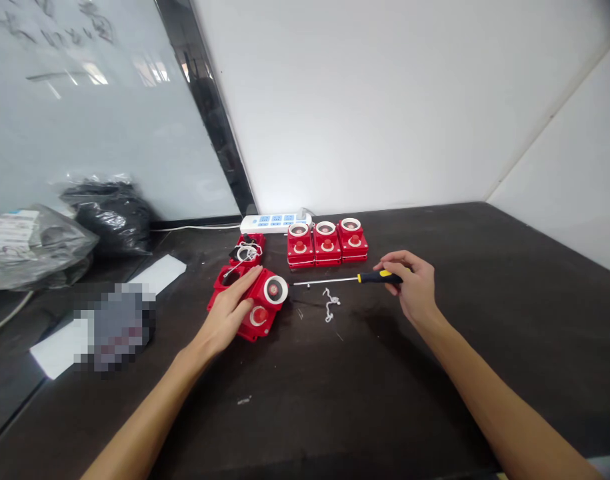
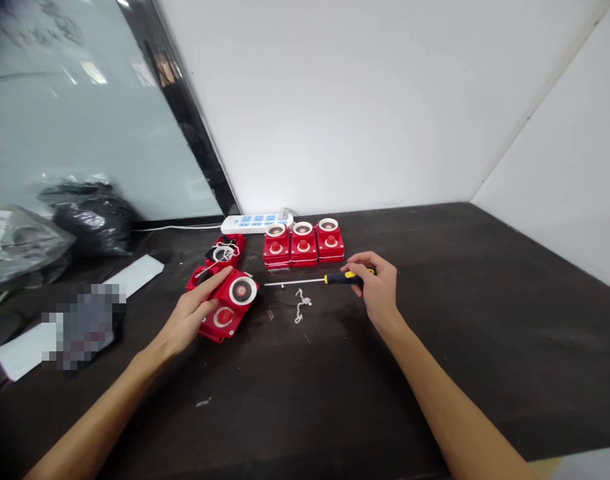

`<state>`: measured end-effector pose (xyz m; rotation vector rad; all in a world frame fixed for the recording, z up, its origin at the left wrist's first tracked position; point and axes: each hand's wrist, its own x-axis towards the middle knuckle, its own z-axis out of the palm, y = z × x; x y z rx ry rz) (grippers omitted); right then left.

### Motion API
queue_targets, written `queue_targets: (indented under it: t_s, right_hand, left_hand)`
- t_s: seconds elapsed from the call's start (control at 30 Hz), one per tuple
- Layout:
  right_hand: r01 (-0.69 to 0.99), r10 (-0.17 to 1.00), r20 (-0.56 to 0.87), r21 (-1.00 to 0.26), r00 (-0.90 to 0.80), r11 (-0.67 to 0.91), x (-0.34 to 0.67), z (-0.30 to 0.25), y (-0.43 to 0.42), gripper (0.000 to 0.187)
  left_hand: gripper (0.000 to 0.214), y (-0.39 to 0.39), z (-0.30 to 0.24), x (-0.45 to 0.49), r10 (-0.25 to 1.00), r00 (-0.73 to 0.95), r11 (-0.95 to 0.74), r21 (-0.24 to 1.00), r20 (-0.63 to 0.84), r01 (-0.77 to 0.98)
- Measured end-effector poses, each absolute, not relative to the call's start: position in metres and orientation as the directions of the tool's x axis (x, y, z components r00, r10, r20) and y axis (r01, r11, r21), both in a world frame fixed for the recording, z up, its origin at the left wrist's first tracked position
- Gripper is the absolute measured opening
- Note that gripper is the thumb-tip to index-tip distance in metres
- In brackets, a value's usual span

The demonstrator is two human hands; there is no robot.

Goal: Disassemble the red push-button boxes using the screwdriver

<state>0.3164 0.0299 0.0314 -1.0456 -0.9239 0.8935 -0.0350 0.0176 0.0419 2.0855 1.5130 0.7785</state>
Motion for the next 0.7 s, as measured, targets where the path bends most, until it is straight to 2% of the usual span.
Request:
queue_targets:
  t_s: [0.37, 0.7]
  right_hand:
    - [-0.054, 0.922, 0.263, -0.956, 0.286, 0.289, 0.3098, 0.0363, 0.0239, 0.008]
    - [-0.048, 0.912, 0.293, -0.947, 0.289, 0.319, 0.3104, 0.0367, 0.0232, 0.006]
  left_hand:
    - [0.055, 0.0197, 0.0438, -0.0387, 0.936, 0.285, -0.348, 0.648, 0.205, 0.678]
    - [0.052, 0.0196, 0.0442, -0.0387, 0.911, 0.332, -0.411, 0.608, 0.245, 0.679]
